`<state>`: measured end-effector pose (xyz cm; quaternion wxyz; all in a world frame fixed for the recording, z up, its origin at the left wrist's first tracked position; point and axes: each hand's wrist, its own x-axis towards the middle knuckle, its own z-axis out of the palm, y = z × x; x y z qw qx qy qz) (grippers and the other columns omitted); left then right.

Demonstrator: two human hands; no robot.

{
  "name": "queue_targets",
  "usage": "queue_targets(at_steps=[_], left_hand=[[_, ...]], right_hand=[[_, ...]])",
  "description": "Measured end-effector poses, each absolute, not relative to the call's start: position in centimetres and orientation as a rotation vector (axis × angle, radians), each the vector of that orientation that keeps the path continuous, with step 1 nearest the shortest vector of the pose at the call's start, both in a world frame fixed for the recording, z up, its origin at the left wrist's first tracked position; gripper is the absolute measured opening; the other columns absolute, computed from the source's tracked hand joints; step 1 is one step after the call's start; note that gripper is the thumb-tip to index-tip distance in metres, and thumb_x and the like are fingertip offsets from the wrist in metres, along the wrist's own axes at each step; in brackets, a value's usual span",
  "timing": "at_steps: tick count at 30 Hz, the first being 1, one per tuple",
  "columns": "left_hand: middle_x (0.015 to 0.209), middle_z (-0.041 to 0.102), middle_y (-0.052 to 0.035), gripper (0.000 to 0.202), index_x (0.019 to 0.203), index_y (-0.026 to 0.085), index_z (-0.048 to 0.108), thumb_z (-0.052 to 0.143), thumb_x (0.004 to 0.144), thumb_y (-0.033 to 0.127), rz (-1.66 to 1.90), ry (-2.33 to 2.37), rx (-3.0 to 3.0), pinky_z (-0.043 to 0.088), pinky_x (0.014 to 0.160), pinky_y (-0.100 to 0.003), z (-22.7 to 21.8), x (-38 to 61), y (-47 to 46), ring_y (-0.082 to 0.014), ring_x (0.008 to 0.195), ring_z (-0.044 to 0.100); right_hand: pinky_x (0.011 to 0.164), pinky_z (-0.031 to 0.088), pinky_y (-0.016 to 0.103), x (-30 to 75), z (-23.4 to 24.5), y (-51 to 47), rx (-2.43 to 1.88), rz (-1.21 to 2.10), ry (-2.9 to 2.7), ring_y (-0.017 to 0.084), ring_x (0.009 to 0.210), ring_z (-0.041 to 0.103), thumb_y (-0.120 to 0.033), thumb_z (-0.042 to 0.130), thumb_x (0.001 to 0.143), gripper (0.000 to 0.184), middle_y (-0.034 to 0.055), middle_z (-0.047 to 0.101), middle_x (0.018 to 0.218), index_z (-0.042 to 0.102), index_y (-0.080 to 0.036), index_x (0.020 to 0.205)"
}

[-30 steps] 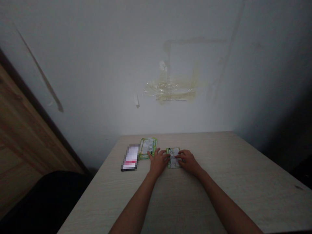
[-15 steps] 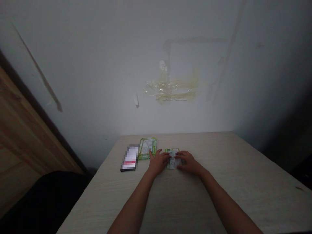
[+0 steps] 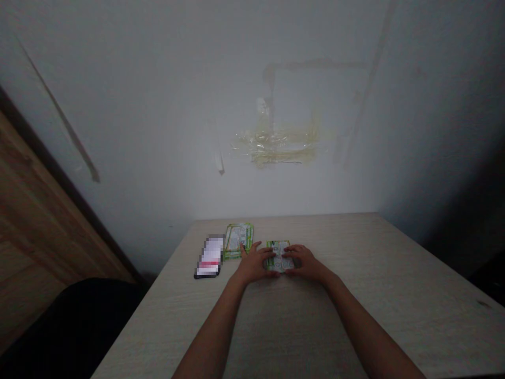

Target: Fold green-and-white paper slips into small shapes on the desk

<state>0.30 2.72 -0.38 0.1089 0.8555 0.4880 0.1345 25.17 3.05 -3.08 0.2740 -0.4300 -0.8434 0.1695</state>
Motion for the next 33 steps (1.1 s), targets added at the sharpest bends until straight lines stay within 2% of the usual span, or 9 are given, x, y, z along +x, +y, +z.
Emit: queue_targets(at_steps=[7, 13, 17, 23, 28, 33], left_hand=[[0.135, 0.058, 0.0032, 0.041, 0.117, 0.045, 0.062, 0.049, 0.083, 0.064, 0.469, 1.463, 2.476, -0.014, 0.102, -0.075, -0.2, 0.6, 2.5, -0.0328, 0.139, 0.029], [0.129, 0.062, 0.0042, 0.038, 0.109, 0.044, 0.066, 0.041, 0.088, 0.063, 0.545, 1.491, 2.462, -0.012, 0.103, -0.075, -0.3, 0.9, 2.5, -0.0301, 0.137, 0.034], [0.126, 0.065, 0.0041, 0.036, 0.107, 0.043, 0.067, 0.04, 0.09, 0.059, 0.558, 1.513, 2.464, -0.01, 0.105, -0.074, -0.2, 1.1, 2.4, -0.0285, 0.135, 0.037], [0.122, 0.066, 0.0009, 0.034, 0.1, 0.038, 0.071, 0.048, 0.087, 0.058, 0.588, 1.521, 2.45, -0.008, 0.108, -0.07, 0.0, 1.2, 2.3, -0.0272, 0.131, 0.04], [0.118, 0.066, -0.0005, 0.022, 0.096, 0.033, 0.071, 0.058, 0.085, 0.048, 0.647, 1.68, 2.432, -0.002, 0.108, -0.072, -0.5, 1.3, 2.6, -0.0246, 0.122, 0.047], [0.109, 0.067, -0.0022, 0.02, 0.085, 0.026, 0.069, 0.059, 0.085, 0.043, 0.73, 1.741, 2.379, -0.005, 0.107, -0.074, -1.1, 1.9, 2.8, -0.025, 0.119, 0.049]], right_hand=[[0.105, 0.037, 0.046, 25.1, -2.9, 3.0, -1.153, 0.478, -2.219, 0.026, 0.12, 0.052, -0.043, 0.068, 0.08, 0.033, 0.0075, 0.062, 0.124, 0.07, -0.03, 0.11], [0.102, 0.041, 0.043, 25.0, -2.7, 2.9, -1.13, 0.502, -2.132, 0.024, 0.113, 0.057, -0.037, 0.073, 0.076, 0.031, 0.0073, 0.066, 0.117, 0.072, -0.027, 0.105], [0.095, 0.046, 0.039, 24.9, -2.6, 3.1, -1.175, 0.54, -2.044, 0.022, 0.102, 0.061, -0.025, 0.062, 0.081, 0.02, 0.0077, 0.069, 0.105, 0.074, -0.023, 0.097], [0.088, 0.047, 0.036, 24.7, -2.7, 3.4, -1.222, 0.508, -2.025, 0.022, 0.094, 0.062, -0.027, 0.056, 0.084, 0.02, 0.0064, 0.071, 0.095, 0.073, -0.022, 0.094], [0.083, 0.048, 0.034, 24.6, -3.1, 3.5, -1.295, 0.444, -1.999, 0.022, 0.089, 0.062, -0.029, 0.056, 0.084, 0.02, 0.0073, 0.07, 0.091, 0.073, -0.02, 0.09], [0.081, 0.048, 0.034, 24.2, -3.7, 3.5, -1.336, 0.436, -1.942, 0.022, 0.087, 0.061, -0.03, 0.056, 0.084, 0.027, 0.0075, 0.068, 0.092, 0.068, -0.018, 0.105]])
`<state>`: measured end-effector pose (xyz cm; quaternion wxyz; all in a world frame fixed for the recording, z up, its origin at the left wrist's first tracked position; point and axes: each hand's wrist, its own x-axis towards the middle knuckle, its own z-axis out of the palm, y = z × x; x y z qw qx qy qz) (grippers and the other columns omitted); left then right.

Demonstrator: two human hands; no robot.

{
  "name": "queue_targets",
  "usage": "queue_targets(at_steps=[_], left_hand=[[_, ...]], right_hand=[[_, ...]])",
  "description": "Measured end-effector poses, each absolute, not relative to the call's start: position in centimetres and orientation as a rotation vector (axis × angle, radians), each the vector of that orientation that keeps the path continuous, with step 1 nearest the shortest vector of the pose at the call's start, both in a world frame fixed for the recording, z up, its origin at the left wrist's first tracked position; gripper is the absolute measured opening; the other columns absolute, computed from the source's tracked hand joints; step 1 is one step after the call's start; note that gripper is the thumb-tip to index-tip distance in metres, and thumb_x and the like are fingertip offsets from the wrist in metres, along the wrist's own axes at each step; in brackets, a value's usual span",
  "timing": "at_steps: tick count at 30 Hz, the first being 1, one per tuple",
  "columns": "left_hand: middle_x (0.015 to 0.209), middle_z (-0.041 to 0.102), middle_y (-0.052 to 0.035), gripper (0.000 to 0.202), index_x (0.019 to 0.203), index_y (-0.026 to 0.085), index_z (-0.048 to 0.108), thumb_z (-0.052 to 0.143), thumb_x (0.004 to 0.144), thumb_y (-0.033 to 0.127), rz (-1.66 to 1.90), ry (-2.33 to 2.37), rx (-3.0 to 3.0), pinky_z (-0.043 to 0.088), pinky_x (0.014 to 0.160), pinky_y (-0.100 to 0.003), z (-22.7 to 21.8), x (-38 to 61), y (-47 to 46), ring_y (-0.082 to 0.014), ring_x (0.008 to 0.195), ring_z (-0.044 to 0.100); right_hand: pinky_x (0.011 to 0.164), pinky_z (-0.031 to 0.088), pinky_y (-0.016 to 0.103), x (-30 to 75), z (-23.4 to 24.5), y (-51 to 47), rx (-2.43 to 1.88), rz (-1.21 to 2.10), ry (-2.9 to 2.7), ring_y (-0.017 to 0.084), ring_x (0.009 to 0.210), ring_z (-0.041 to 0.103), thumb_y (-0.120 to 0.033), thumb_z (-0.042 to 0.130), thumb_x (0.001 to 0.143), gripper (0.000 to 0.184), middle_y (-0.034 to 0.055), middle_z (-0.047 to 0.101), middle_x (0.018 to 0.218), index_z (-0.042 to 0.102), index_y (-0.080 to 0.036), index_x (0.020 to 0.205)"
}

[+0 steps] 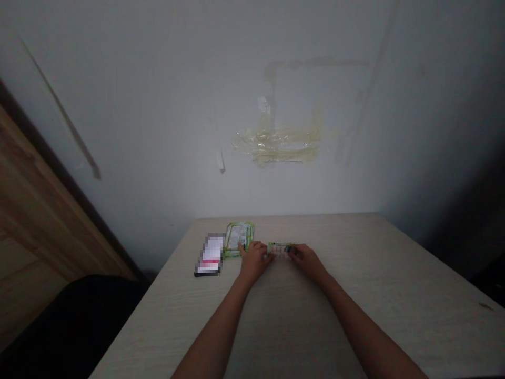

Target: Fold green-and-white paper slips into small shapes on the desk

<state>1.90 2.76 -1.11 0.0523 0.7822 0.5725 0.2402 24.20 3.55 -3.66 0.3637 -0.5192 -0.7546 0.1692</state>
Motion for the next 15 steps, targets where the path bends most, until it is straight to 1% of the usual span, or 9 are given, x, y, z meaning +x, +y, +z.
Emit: queue_targets(at_steps=[2, 6, 10, 13, 15], left_hand=[[0.107, 0.067, -0.0023, 0.019, 0.086, 0.025, 0.068, 0.06, 0.085, 0.042, 0.763, 1.752, 2.368, -0.005, 0.106, -0.075, -1.22, 2.15, 2.66, -0.0254, 0.119, 0.048], [0.115, 0.063, -0.0042, 0.02, 0.083, 0.023, 0.067, 0.061, 0.083, 0.042, 0.811, 1.805, 2.359, -0.002, 0.108, -0.074, -1.34, 2.44, 2.38, -0.0261, 0.119, 0.048], [0.119, 0.06, -0.0055, 0.024, 0.081, 0.022, 0.065, 0.063, 0.081, 0.045, 0.797, 1.906, 2.328, 0.001, 0.108, -0.073, -1.49, 2.54, 2.36, -0.0277, 0.119, 0.047], [0.119, 0.059, -0.0061, 0.026, 0.088, 0.022, 0.064, 0.064, 0.08, 0.047, 0.792, 1.953, 2.315, 0.005, 0.108, -0.073, -1.58, 2.59, 2.43, -0.0279, 0.118, 0.047], [0.115, 0.059, -0.0062, 0.029, 0.094, 0.023, 0.063, 0.064, 0.079, 0.048, 0.795, 1.976, 2.305, 0.007, 0.108, -0.073, -1.57, 2.61, 2.44, -0.0274, 0.117, 0.048]], right_hand=[[0.082, 0.048, 0.034, 23.94, -3.86, 3.53, -1.346, 0.422, -1.906, 0.022, 0.086, 0.06, -0.031, 0.056, 0.084, 0.035, 0.0076, 0.067, 0.092, 0.063, -0.017, 0.115], [0.087, 0.046, 0.037, 23.48, -4.07, 3.38, -1.383, 0.368, -1.849, 0.022, 0.089, 0.059, -0.03, 0.058, 0.081, 0.053, 0.0066, 0.065, 0.092, 0.05, -0.018, 0.132], [0.089, 0.045, 0.038, 23.22, -4.09, 3.26, -1.425, 0.325, -1.826, 0.023, 0.089, 0.058, -0.025, 0.061, 0.078, 0.059, 0.0066, 0.063, 0.09, 0.047, -0.019, 0.135], [0.088, 0.045, 0.038, 23.16, -4.11, 3.23, -1.443, 0.301, -1.846, 0.024, 0.088, 0.057, -0.023, 0.062, 0.077, 0.061, 0.0061, 0.063, 0.087, 0.046, -0.019, 0.136], [0.088, 0.045, 0.038, 23.17, -4.11, 3.2, -1.447, 0.27, -1.876, 0.024, 0.089, 0.056, -0.022, 0.063, 0.077, 0.062, 0.0064, 0.063, 0.088, 0.046, -0.018, 0.137]])
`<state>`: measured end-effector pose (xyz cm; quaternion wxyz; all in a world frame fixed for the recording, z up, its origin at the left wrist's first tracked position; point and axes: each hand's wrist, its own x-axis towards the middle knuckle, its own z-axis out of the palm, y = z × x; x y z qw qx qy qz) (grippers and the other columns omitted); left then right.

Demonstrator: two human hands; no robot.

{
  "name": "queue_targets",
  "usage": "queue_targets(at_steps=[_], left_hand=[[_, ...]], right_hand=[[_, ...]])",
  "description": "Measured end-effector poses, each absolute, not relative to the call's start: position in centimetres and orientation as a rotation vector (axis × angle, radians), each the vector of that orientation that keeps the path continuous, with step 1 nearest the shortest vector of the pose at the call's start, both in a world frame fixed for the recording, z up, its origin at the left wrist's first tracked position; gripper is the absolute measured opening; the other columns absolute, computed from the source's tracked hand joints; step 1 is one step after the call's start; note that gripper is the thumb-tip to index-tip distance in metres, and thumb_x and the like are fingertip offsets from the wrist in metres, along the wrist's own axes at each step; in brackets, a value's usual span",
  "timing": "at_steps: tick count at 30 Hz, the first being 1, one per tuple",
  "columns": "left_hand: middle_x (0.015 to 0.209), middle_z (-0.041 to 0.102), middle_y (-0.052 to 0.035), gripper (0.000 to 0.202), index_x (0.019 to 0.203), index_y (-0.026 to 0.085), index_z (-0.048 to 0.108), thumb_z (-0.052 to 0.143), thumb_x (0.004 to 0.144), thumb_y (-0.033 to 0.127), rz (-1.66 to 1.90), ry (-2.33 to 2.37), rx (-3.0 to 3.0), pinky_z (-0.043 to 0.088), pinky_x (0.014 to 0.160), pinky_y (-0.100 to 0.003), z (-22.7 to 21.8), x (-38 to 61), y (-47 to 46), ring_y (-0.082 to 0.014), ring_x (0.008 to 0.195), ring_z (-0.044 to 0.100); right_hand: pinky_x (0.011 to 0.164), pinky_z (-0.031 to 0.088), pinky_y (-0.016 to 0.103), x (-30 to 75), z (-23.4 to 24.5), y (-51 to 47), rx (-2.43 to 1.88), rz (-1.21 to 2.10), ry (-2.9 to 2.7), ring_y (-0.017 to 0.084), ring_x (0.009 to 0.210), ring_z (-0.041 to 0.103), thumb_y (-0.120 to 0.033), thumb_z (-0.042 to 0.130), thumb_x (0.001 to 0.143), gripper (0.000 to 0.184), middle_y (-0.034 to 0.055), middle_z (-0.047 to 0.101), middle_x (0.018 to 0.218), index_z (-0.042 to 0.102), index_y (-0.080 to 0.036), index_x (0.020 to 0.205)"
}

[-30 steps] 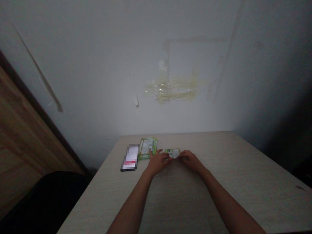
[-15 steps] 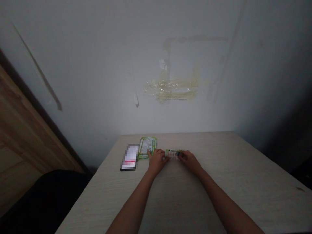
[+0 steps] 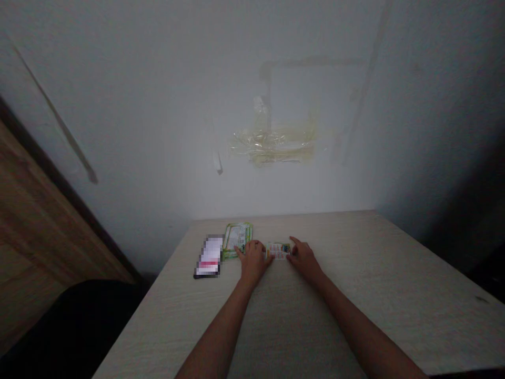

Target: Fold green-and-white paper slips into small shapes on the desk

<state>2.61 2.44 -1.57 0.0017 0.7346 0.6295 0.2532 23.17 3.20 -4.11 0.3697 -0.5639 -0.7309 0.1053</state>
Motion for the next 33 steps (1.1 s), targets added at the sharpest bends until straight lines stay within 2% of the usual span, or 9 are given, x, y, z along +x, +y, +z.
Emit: queue_targets(at_steps=[3, 6, 8, 11, 15, 23, 33], left_hand=[[0.117, 0.06, -0.0054, 0.032, 0.102, 0.026, 0.062, 0.063, 0.08, 0.048, 0.778, 1.98, 2.313, 0.008, 0.108, -0.073, -1.5, 2.6, 2.4, -0.0277, 0.119, 0.047], [0.13, 0.057, -0.0013, 0.032, 0.113, 0.036, 0.06, 0.059, 0.083, 0.047, 0.747, 1.911, 2.376, 0.004, 0.105, -0.077, -1.7, 2.6, 2.4, -0.0308, 0.129, 0.04], [0.134, 0.057, 0.0021, 0.031, 0.117, 0.043, 0.059, 0.054, 0.087, 0.046, 0.702, 1.847, 2.421, -0.001, 0.103, -0.079, -1.8, 2.6, 2.4, -0.0323, 0.134, 0.034], [0.134, 0.058, 0.0039, 0.03, 0.118, 0.048, 0.058, 0.049, 0.091, 0.042, 0.638, 1.779, 2.456, -0.005, 0.101, -0.08, -2.0, 2.5, 2.3, -0.0323, 0.137, 0.029], [0.134, 0.058, 0.0052, 0.029, 0.117, 0.049, 0.059, 0.048, 0.091, 0.044, 0.626, 1.77, 2.448, -0.007, 0.099, -0.081, -2.0, 2.4, 2.2, -0.0329, 0.137, 0.031], [0.132, 0.059, 0.0041, 0.028, 0.113, 0.046, 0.063, 0.052, 0.087, 0.048, 0.662, 1.763, 2.401, -0.009, 0.102, -0.078, -1.8, 2.5, 2.1, -0.0334, 0.135, 0.033], [0.128, 0.062, 0.0048, 0.025, 0.107, 0.046, 0.066, 0.056, 0.084, 0.051, 0.738, 1.758, 2.37, -0.012, 0.102, -0.077, -2.0, 2.6, 2.1, -0.0331, 0.133, 0.035]], right_hand=[[0.092, 0.044, 0.038, 23.3, -4.1, 3.2, -1.417, 0.2, -1.949, 0.024, 0.1, 0.054, -0.02, 0.063, 0.078, 0.051, 0.0091, 0.063, 0.103, 0.056, -0.021, 0.129], [0.098, 0.041, 0.039, 23.4, -4.1, 3.3, -1.331, 0.163, -2.066, 0.024, 0.111, 0.052, -0.019, 0.059, 0.083, 0.031, 0.0077, 0.062, 0.117, 0.069, -0.026, 0.111], [0.099, 0.04, 0.04, 23.5, -4.1, 3.3, -1.283, 0.185, -2.129, 0.023, 0.113, 0.053, -0.022, 0.057, 0.086, 0.026, 0.0058, 0.064, 0.118, 0.071, -0.027, 0.107], [0.099, 0.041, 0.041, 23.6, -4.2, 3.4, -1.249, 0.224, -2.161, 0.023, 0.111, 0.055, -0.029, 0.062, 0.083, 0.027, 0.0055, 0.066, 0.117, 0.07, -0.027, 0.11], [0.098, 0.041, 0.042, 23.8, -4.1, 3.5, -1.235, 0.242, -2.151, 0.023, 0.109, 0.057, -0.033, 0.066, 0.081, 0.029, 0.0057, 0.067, 0.115, 0.07, -0.028, 0.109], [0.097, 0.043, 0.04, 24.0, -3.8, 3.4, -1.207, 0.25, -2.137, 0.023, 0.107, 0.058, -0.031, 0.068, 0.08, 0.025, 0.0054, 0.069, 0.112, 0.072, -0.027, 0.104], [0.096, 0.045, 0.038, 24.3, -4.1, 3.8, -1.098, 0.3, -2.205, 0.022, 0.107, 0.059, -0.035, 0.065, 0.085, 0.019, 0.0052, 0.07, 0.112, 0.074, -0.027, 0.1]])
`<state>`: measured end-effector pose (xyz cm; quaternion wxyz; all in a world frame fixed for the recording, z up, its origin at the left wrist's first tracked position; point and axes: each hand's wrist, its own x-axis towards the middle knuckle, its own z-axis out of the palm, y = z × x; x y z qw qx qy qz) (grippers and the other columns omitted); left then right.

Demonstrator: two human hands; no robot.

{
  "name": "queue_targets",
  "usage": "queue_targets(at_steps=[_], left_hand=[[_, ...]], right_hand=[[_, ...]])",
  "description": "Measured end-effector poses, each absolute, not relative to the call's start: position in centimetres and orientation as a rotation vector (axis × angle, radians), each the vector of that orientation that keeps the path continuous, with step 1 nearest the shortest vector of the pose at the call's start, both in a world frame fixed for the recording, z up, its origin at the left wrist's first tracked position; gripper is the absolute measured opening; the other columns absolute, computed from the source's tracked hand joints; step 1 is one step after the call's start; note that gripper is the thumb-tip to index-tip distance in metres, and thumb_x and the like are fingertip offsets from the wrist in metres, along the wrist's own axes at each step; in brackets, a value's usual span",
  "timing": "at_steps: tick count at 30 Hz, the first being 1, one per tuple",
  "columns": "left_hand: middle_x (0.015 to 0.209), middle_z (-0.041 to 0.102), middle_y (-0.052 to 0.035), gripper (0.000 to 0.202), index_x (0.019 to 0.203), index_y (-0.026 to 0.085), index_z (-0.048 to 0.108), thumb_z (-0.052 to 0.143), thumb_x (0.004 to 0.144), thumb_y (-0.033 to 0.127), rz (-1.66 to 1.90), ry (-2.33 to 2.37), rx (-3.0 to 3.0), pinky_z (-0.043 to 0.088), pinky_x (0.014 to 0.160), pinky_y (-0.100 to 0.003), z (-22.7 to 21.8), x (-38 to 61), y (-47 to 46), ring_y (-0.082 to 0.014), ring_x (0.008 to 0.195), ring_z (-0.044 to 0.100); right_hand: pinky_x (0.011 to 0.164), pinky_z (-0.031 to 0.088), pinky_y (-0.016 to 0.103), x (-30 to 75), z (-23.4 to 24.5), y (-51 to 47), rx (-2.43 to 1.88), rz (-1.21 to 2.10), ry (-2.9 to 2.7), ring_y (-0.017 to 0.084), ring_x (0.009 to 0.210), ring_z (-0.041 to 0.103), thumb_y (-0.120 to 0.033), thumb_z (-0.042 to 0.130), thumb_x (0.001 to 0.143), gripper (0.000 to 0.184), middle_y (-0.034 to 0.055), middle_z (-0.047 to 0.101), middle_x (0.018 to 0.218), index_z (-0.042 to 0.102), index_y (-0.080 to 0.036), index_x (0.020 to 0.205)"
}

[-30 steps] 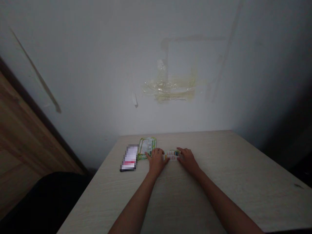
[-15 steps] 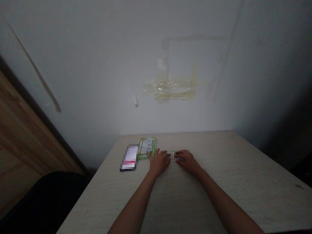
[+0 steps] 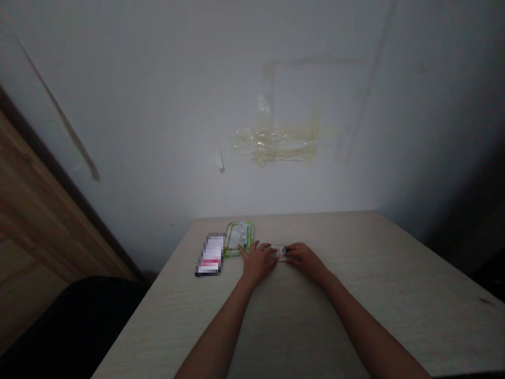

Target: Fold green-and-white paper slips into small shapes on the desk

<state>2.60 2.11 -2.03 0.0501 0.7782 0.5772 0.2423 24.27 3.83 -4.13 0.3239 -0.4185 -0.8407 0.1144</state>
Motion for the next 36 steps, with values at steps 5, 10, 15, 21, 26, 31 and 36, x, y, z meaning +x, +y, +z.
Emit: queue_targets(at_steps=[5, 10, 15, 21, 26, 31, 36], left_hand=[[0.128, 0.062, 0.0059, 0.025, 0.105, 0.046, 0.066, 0.056, 0.084, 0.052, 0.713, 1.785, 2.378, -0.009, 0.104, -0.076, -1.8, 2.7, 2.0, -0.0319, 0.133, 0.036], [0.129, 0.061, 0.0048, 0.028, 0.108, 0.046, 0.066, 0.057, 0.082, 0.053, 0.66, 1.802, 2.386, -0.008, 0.103, -0.077, -1.6, 2.8, 1.9, -0.0323, 0.133, 0.035], [0.129, 0.061, 0.004, 0.028, 0.107, 0.045, 0.066, 0.056, 0.082, 0.055, 0.677, 1.791, 2.374, -0.007, 0.104, -0.076, -1.6, 2.8, 1.9, -0.0318, 0.133, 0.035], [0.132, 0.059, 0.0037, 0.031, 0.109, 0.046, 0.065, 0.057, 0.081, 0.057, 0.616, 1.815, 2.369, -0.003, 0.104, -0.077, -1.4, 2.7, 1.8, -0.0327, 0.132, 0.036], [0.131, 0.059, 0.0052, 0.03, 0.109, 0.047, 0.065, 0.055, 0.082, 0.057, 0.62, 1.792, 2.37, -0.003, 0.103, -0.077, -1.4, 2.6, 1.8, -0.0327, 0.132, 0.036], [0.13, 0.06, 0.0046, 0.029, 0.108, 0.046, 0.066, 0.055, 0.082, 0.056, 0.644, 1.784, 2.349, -0.007, 0.102, -0.078, -1.4, 2.7, 1.9, -0.0325, 0.132, 0.036], [0.129, 0.061, 0.0047, 0.029, 0.107, 0.046, 0.066, 0.058, 0.081, 0.055, 0.655, 1.779, 2.358, -0.005, 0.104, -0.076, -1.4, 2.6, 1.9, -0.0326, 0.13, 0.037]], right_hand=[[0.098, 0.044, 0.04, 24.5, -4.2, 4.3, -1.103, 0.262, -2.311, 0.023, 0.11, 0.058, -0.033, 0.065, 0.086, 0.019, 0.0054, 0.069, 0.115, 0.075, -0.027, 0.1], [0.1, 0.042, 0.042, 24.3, -3.8, 4.2, -1.114, 0.169, -2.347, 0.025, 0.116, 0.053, -0.031, 0.063, 0.086, 0.016, 0.0062, 0.07, 0.111, 0.076, -0.025, 0.095], [0.096, 0.044, 0.039, 24.0, -3.5, 4.1, -1.065, 0.169, -2.339, 0.023, 0.11, 0.056, -0.03, 0.061, 0.088, 0.016, 0.0068, 0.071, 0.107, 0.075, -0.023, 0.092], [0.094, 0.044, 0.036, 24.2, -3.1, 4.3, -1.018, 0.243, -2.354, 0.021, 0.101, 0.06, -0.029, 0.064, 0.085, 0.012, 0.0063, 0.073, 0.099, 0.074, -0.022, 0.087], [0.095, 0.043, 0.035, 25.0, -2.4, 4.0, -1.057, 0.321, -2.351, 0.022, 0.107, 0.059, -0.026, 0.066, 0.082, 0.011, 0.0049, 0.072, 0.103, 0.075, -0.025, 0.089], [0.094, 0.044, 0.034, 24.8, -1.8, 3.3, -1.039, 0.363, -2.332, 0.02, 0.103, 0.061, -0.027, 0.057, 0.088, 0.019, 0.0047, 0.072, 0.102, 0.073, -0.026, 0.099], [0.091, 0.045, 0.034, 24.1, -2.0, 2.7, -1.138, 0.334, -2.168, 0.021, 0.098, 0.062, -0.032, 0.059, 0.088, 0.021, 0.007, 0.071, 0.099, 0.07, -0.023, 0.103]])
